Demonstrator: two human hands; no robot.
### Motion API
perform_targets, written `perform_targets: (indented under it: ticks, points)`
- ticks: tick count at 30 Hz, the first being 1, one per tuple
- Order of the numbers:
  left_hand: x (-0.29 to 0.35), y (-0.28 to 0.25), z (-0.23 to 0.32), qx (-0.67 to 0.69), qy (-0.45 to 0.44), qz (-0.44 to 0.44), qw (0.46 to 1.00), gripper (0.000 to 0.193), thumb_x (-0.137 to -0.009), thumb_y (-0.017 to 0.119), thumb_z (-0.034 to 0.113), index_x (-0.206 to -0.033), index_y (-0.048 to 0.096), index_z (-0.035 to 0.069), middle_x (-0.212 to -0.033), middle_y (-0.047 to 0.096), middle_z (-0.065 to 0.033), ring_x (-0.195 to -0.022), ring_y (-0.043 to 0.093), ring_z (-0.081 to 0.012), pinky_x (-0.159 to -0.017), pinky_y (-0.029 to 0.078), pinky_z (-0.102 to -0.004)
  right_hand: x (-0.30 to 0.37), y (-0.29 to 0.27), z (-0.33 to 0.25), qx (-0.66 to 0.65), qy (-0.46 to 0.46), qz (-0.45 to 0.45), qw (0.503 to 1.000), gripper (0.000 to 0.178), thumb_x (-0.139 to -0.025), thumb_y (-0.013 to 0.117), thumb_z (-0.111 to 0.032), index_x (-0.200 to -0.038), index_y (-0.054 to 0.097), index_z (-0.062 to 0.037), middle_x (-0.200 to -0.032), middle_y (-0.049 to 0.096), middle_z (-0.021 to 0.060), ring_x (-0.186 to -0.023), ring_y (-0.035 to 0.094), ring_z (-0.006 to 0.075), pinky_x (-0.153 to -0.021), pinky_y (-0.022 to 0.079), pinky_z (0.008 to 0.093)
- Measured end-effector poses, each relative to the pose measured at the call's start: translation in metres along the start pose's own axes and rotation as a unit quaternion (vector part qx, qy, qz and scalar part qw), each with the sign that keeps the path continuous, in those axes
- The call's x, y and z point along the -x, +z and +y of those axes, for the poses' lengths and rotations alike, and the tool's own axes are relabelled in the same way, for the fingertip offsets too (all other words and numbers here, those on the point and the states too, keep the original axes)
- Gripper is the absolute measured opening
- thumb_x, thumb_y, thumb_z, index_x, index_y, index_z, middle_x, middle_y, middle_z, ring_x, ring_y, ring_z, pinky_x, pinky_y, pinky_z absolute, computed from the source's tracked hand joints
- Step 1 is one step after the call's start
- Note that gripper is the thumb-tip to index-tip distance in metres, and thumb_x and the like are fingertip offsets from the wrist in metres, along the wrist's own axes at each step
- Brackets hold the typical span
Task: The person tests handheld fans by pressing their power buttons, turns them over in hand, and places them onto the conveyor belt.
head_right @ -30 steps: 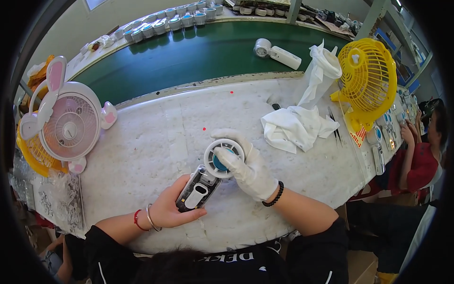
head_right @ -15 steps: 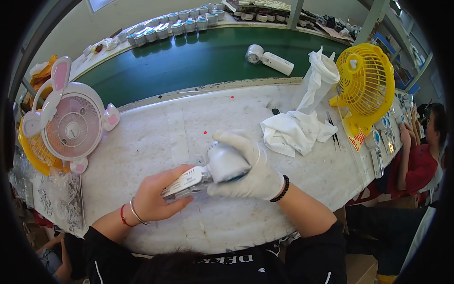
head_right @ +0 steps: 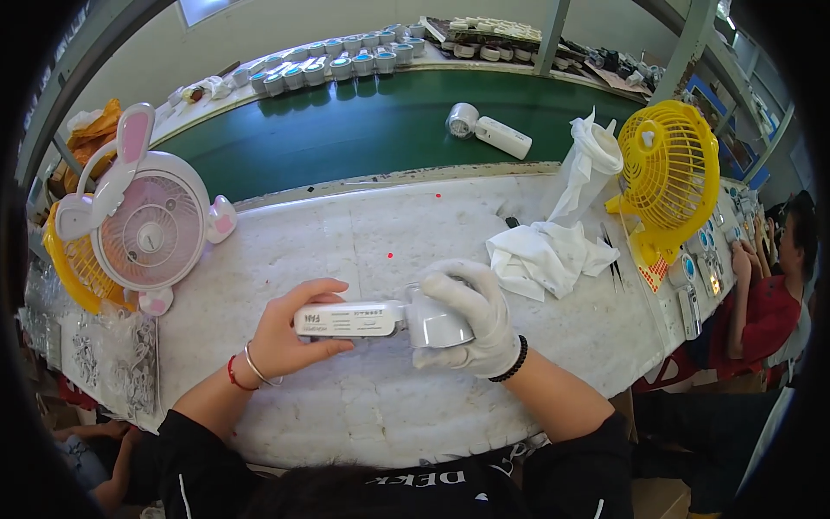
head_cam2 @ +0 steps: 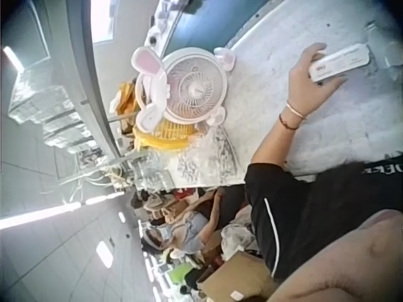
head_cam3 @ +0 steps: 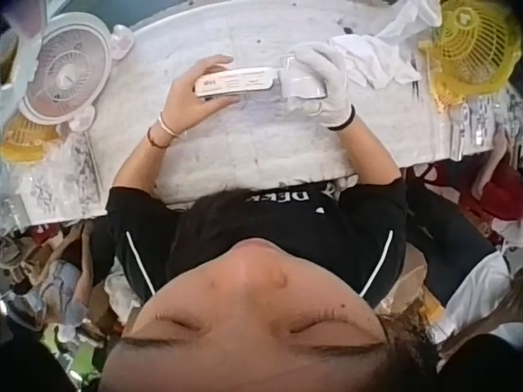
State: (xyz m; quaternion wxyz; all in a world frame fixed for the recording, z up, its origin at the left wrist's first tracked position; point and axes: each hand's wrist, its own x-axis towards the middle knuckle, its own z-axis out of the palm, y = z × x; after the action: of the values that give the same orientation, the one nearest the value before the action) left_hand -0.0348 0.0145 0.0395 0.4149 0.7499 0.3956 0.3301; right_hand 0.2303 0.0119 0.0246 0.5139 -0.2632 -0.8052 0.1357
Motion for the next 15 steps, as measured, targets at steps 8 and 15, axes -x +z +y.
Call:
perform_targets:
  ticks: [8, 15]
  points:
    - [0.007, 0.002, 0.006, -0.005, 0.113, 0.095, 0.989, 0.039, -0.074, 0.072, 0.013, -0.108, 0.054, 0.007, -0.076, 0.06, -0.0052, -0.063, 0.054, -0.0096, -0.057, 0.043, -0.0239, 0.001, 0.015, -0.003, -0.147, 0.283, 0.006, 0.948, 0.067, -0.071, 0.074, -0.024, -0.126, 0.042, -0.0025, -0.112, 0.054, 0.0138, -0.098, 0.055, 0.0195, -0.083, 0.045, 0.0316]
    - [0.001, 0.001, -0.015, 0.458, -0.438, -0.049, 0.772, 0.032, -0.087, 0.051, 0.035, -0.091, 0.058, 0.004, -0.068, 0.061, -0.0078, -0.04, 0.046, -0.01, -0.03, 0.023, -0.0199, -0.011, 0.004, -0.02, -0.322, 0.26, -0.131, 0.901, 0.062, -0.068, 0.075, -0.013, -0.123, 0.048, -0.0034, -0.104, 0.06, 0.0097, -0.093, 0.057, 0.0143, -0.083, 0.045, 0.0286]
